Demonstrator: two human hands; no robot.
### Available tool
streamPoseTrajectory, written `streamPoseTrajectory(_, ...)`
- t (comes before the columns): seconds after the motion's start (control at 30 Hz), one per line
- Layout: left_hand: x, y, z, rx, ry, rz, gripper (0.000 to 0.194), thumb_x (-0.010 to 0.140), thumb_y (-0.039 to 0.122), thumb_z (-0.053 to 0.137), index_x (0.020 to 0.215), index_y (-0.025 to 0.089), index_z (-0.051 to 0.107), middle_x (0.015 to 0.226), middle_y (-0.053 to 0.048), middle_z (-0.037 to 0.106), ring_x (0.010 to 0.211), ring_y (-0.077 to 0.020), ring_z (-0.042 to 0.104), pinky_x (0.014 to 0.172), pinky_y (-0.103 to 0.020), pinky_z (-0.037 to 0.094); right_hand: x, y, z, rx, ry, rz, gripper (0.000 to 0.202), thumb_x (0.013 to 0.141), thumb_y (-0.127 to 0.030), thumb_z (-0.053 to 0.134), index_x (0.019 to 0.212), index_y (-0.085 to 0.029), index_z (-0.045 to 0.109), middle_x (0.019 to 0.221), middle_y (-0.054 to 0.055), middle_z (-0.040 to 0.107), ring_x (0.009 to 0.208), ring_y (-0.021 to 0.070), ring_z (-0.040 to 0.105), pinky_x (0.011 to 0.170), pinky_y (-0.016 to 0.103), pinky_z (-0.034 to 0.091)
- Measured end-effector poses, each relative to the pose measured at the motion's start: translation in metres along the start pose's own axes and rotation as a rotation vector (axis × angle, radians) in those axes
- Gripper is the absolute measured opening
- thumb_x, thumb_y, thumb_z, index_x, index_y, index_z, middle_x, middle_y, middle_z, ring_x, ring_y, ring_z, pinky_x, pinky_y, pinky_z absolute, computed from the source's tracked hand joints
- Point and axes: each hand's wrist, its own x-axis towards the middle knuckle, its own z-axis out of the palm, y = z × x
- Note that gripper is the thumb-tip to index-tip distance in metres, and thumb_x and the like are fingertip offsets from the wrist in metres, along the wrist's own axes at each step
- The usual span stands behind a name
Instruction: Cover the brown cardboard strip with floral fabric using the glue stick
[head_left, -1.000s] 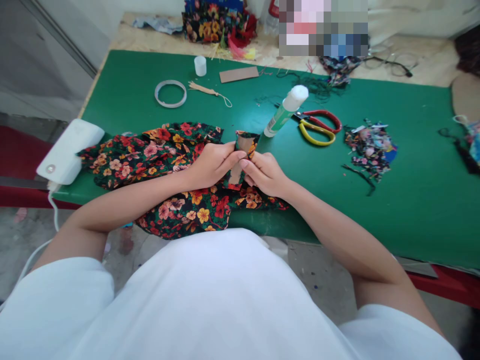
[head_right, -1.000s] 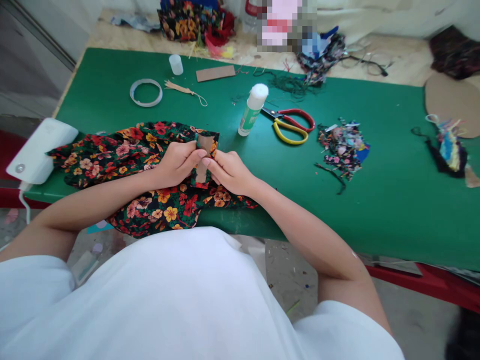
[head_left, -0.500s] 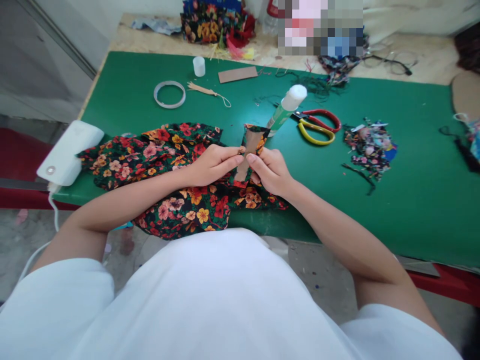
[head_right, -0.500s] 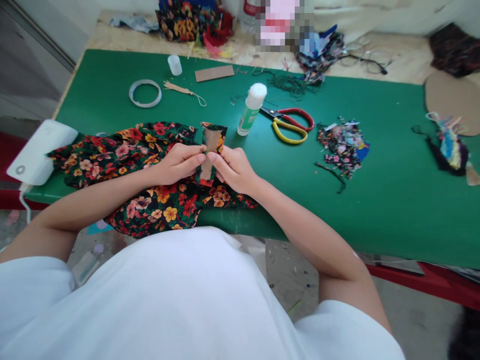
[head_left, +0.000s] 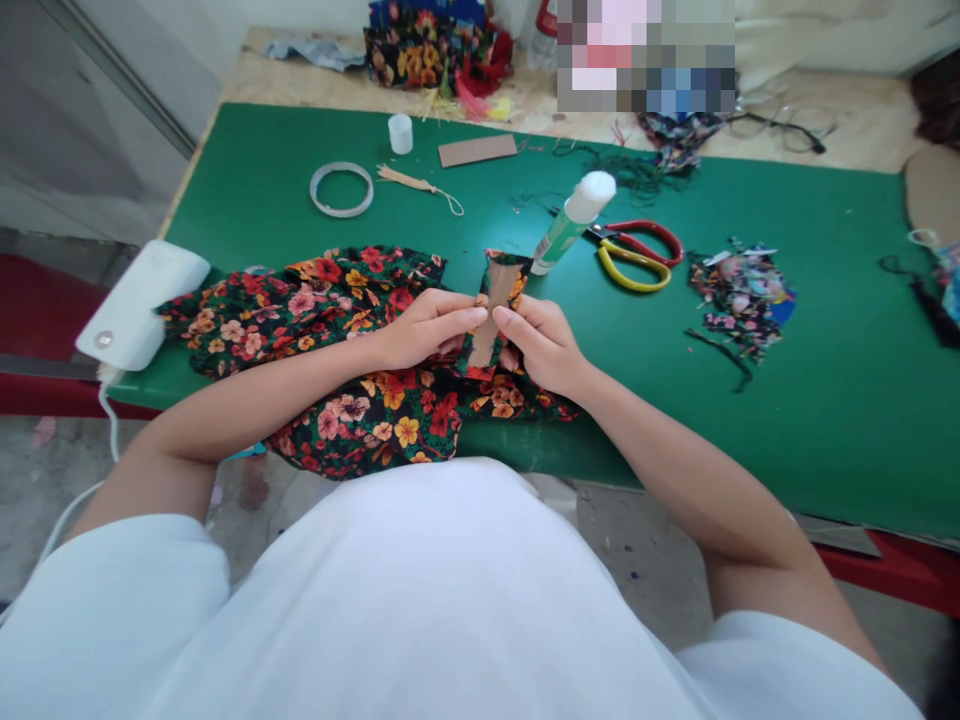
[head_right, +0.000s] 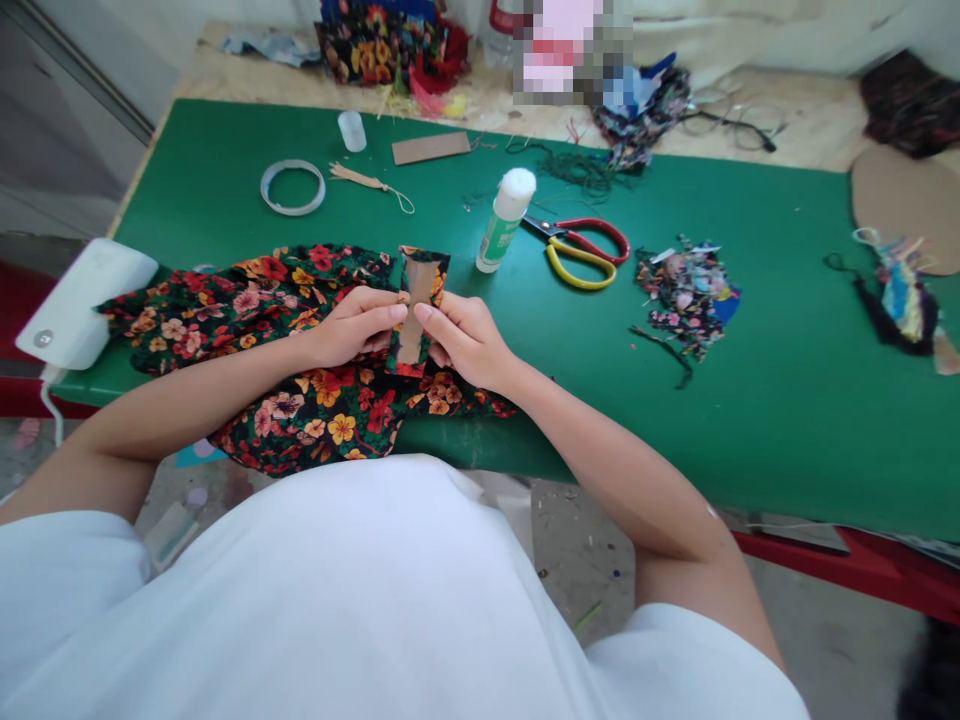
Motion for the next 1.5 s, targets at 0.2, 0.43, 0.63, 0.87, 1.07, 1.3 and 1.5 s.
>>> streamPoseTrajectory(0.2,-0.0013,0.0013,0.0019,-0.104,0.047,-0.042,0.061,0.082,0.078,0.069,0.079,0.019,0.054,0.05,0.01,0.037,0.039,-0.0042,0.032,0.037,-0.021,0.024,0.0003,0.0001,0.0005,0.093,0.034,0.063,0.063,0.082,-0.079,0.073,0.072,-0.02,0.052,0.05,-0.008,0.049,0.034,0.0049,0.045,0.031,0.018,0.032)
streamPoseTrajectory(0.43,-0.0013,0.0058,-0.0013,-0.033,0.01,-0.013,0.046,0.088,0.058,0.067,0.069,0.02,0.048,0.045,0.01,0.037,0.038,-0.0045,0.032,0.041,-0.021,0.026,0.0002,-0.0025,0.0034,0.12,-0.002,0.039,0.06,0.085,-0.075,0.073,0.073,-0.019,0.055,0.055,-0.006,0.055,0.035,0.0043,0.045,0.031,0.018,0.034)
streamPoseTrajectory(0.63,-0.0006,0.0059,-0.0014,0.098,0.045,0.015,0.037,0.09,0.047,0.058,0.066,0.021,0.045,0.043,0.008,0.038,0.04,-0.0056,0.033,0.044,-0.022,0.026,-0.0003,0.005,-0.0003,-0.021,-0.002,-0.037,0.06,0.092,-0.075,0.064,0.073,-0.019,0.055,0.051,-0.007,0.051,0.036,0.0049,0.046,0.035,0.018,0.033)
streamPoseTrajectory(0.87,0.0021,0.0045,-0.0029,0.259,0.054,0.116,0.037,0.092,0.045,0.051,0.065,0.02,0.044,0.051,0.007,0.036,0.052,-0.0072,0.034,0.053,-0.023,0.028,0.0001,0.0062,-0.0052,-0.174,-0.007,-0.116,0.059,0.099,-0.073,0.054,0.074,-0.02,0.052,0.045,-0.007,0.049,0.035,0.0065,0.049,0.037,0.02,0.03)
streamPoseTrajectory(1.07,0.0036,0.0045,-0.0052,0.254,0.007,0.127,0.053,0.096,0.06,0.055,0.063,0.02,0.043,0.052,0.007,0.032,0.053,-0.0069,0.032,0.053,-0.024,0.028,0.0004,0.0048,-0.0043,-0.162,-0.04,-0.127,0.057,0.1,-0.071,0.054,0.074,-0.02,0.051,0.044,-0.008,0.047,0.034,0.0054,0.045,0.036,0.019,0.029)
streamPoseTrajectory(1.3,0.0019,0.002,-0.0006,0.015,0.002,-0.007,0.063,0.087,0.081,0.06,0.073,0.021,0.047,0.052,0.009,0.032,0.043,-0.0058,0.032,0.041,-0.025,0.024,0.0006,0.0025,-0.0017,0.024,0.02,0.035,0.063,0.086,-0.08,0.068,0.071,-0.021,0.049,0.048,-0.008,0.047,0.035,0.0056,0.046,0.033,0.019,0.03)
streamPoseTrajectory(1.5,-0.0013,0.0003,-0.0001,-0.045,-0.02,-0.053,0.064,0.086,0.082,0.062,0.081,0.019,0.055,0.054,0.008,0.04,0.04,-0.005,0.037,0.037,-0.021,0.027,0.0029,0.0008,0.0023,0.165,0.081,0.06,0.063,0.078,-0.078,0.078,0.071,-0.02,0.053,0.052,-0.008,0.048,0.035,0.0043,0.042,0.03,0.018,0.031)
